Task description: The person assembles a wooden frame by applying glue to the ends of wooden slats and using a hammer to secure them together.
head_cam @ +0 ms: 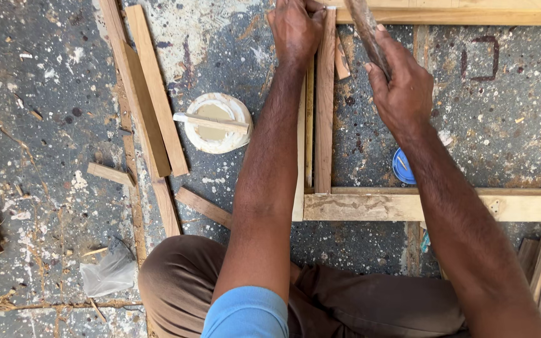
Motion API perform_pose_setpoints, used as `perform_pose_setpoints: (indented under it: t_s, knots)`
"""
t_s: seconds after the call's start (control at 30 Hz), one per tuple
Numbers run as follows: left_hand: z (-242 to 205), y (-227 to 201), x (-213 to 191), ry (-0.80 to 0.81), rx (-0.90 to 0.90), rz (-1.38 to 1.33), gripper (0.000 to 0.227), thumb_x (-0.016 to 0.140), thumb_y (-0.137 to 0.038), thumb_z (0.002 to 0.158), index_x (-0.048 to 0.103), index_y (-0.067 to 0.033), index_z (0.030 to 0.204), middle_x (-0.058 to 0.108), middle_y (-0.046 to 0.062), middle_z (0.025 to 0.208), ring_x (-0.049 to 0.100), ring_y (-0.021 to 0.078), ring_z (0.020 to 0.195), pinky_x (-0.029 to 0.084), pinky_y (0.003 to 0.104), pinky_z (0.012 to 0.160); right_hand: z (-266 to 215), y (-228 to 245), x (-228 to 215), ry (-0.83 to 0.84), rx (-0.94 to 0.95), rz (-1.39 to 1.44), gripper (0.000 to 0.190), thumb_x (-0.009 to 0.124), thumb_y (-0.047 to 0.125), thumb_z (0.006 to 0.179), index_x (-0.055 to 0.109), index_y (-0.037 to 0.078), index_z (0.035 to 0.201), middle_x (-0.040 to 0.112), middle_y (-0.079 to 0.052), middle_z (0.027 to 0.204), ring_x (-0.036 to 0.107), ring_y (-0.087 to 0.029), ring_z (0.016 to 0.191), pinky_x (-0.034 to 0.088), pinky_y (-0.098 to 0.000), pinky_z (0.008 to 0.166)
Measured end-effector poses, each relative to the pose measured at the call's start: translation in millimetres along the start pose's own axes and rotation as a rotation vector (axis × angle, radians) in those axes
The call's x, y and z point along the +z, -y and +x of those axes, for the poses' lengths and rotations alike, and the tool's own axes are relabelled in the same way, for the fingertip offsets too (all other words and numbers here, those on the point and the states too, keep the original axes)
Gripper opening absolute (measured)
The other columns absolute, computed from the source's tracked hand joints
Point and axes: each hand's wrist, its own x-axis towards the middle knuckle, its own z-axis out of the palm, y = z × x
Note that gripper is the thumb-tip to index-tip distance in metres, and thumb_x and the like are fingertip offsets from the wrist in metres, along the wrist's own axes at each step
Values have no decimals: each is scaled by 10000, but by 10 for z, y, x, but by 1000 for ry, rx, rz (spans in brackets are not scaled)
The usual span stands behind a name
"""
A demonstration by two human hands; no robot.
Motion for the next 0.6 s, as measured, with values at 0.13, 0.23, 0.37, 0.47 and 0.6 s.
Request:
perform_pose_setpoints:
  t_s: [0.13, 0.23, 0.37, 0.47, 0.6]
  knots:
    - [-14, -85, -65, 6, -15, -14, 174, 798, -71, 797, 691, -121, 926, 740, -17, 806, 651, 151, 829, 429, 466, 884, 74, -24, -11, 53, -34, -76, 494, 703, 104, 1073, 549, 62, 1541, 665, -257, 1389, 765, -294, 980, 649, -372, 757]
    - [25, -91, -101, -19, 6, -39, 184, 791, -54, 782, 686, -102, 926, 742, -11, 791, 654, 159, 821, 420, 480, 900, 94, 61, -8, 21, -6, -81, 458, 661, 61, 1066, 568, 67, 1514, 669, -253, 1379, 771, -270, 942, 659, -323, 649]
    - [-28, -63, -86, -21, 13, -46, 156, 802, -68, 792, 688, -106, 892, 738, -3, 786, 656, 175, 831, 420, 483, 894, 117, 128, -54, 122, 80, -103, 460, 683, 106, 1068, 569, 75, 1513, 688, -227, 1342, 763, -268, 908, 646, -354, 681]
    - [70, -119, -115, -22, 15, -44, 159, 793, -62, 789, 687, -105, 899, 751, 6, 812, 663, 199, 860, 425, 499, 916, 147, 174, -99, 13, 17, -28, 447, 683, 78, 1077, 566, 40, 1507, 660, -260, 1377, 757, -284, 993, 672, -336, 716]
    - [-197, -323, -332, 0, -12, -12, 347, 807, -138, 809, 651, -37, 1102, 710, 120, 1049, 635, 297, 1087, 417, 552, 1090, 86, 193, -167, -19, -69, -23, 438, 696, 72, 1090, 577, 36, 1510, 673, -250, 1396, 756, -292, 1057, 679, -341, 788]
